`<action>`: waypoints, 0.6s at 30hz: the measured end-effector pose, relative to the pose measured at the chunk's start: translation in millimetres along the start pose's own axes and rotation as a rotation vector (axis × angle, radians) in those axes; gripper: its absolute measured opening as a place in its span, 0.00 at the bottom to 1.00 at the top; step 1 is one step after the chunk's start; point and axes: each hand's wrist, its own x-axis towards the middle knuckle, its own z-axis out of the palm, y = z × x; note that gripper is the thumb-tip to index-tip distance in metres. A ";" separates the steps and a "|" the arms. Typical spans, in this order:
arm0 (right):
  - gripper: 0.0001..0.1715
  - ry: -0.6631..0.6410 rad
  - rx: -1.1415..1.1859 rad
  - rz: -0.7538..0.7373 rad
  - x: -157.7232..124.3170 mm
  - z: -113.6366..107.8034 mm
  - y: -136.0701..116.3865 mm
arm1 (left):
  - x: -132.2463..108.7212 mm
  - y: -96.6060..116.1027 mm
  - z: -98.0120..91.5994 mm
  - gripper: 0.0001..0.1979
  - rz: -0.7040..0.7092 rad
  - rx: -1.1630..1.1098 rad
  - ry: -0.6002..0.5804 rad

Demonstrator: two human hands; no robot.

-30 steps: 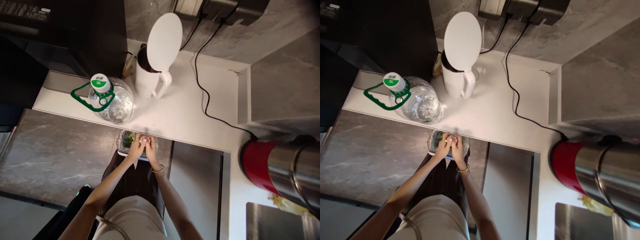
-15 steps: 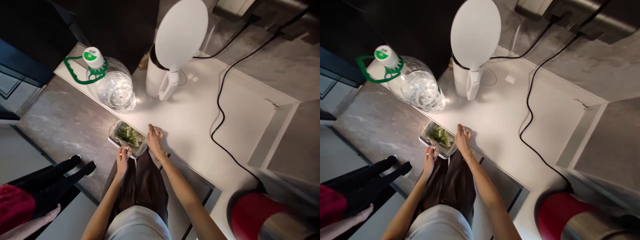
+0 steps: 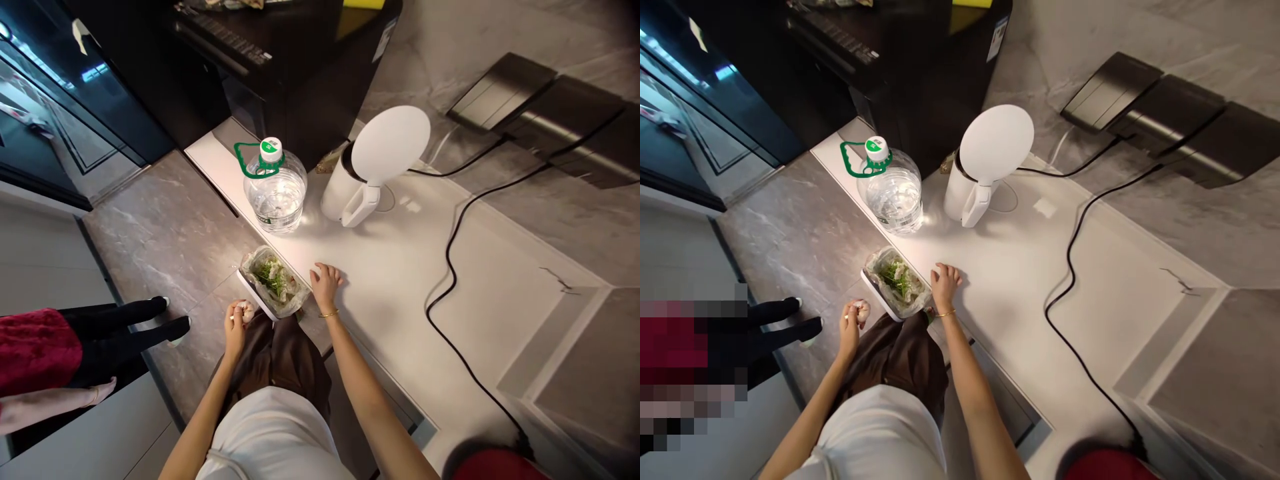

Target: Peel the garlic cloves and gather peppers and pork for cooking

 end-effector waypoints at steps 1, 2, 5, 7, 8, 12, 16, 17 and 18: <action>0.14 -0.005 -0.014 0.003 0.2 -0.7 1.3 | -1.2 1.5 1.8 0.21 0.003 -0.011 -0.015; 0.13 -0.013 -0.028 0.003 0.9 -1.3 2.3 | -2.5 2.8 3.4 0.21 0.002 -0.020 -0.027; 0.11 -0.058 -0.055 -0.022 5.8 -2.7 2.3 | -5.8 5.5 6.2 0.21 -0.011 -0.035 -0.057; 0.12 -0.092 -0.065 -0.052 8.8 -4.0 -1.5 | -7.4 7.0 6.8 0.21 -0.022 -0.039 -0.066; 0.12 -0.109 -0.068 -0.068 9.1 -5.0 -4.7 | -8.3 7.9 6.9 0.22 -0.028 -0.040 -0.068; 0.12 -0.201 -0.054 -0.165 -3.7 -8.6 -24.4 | -13.1 12.0 6.0 0.22 -0.046 -0.043 -0.068; 0.12 -0.315 -0.049 -0.271 -27.1 -3.2 -45.7 | -15.1 13.3 5.1 0.22 -0.058 -0.052 -0.058; 0.12 -0.337 -0.056 -0.278 -31.5 0.3 -50.0 | -14.4 12.8 5.3 0.22 -0.059 -0.055 -0.052; 0.11 -0.357 -0.064 -0.278 -35.0 4.5 -53.8 | -13.2 11.9 5.5 0.22 -0.059 -0.058 -0.047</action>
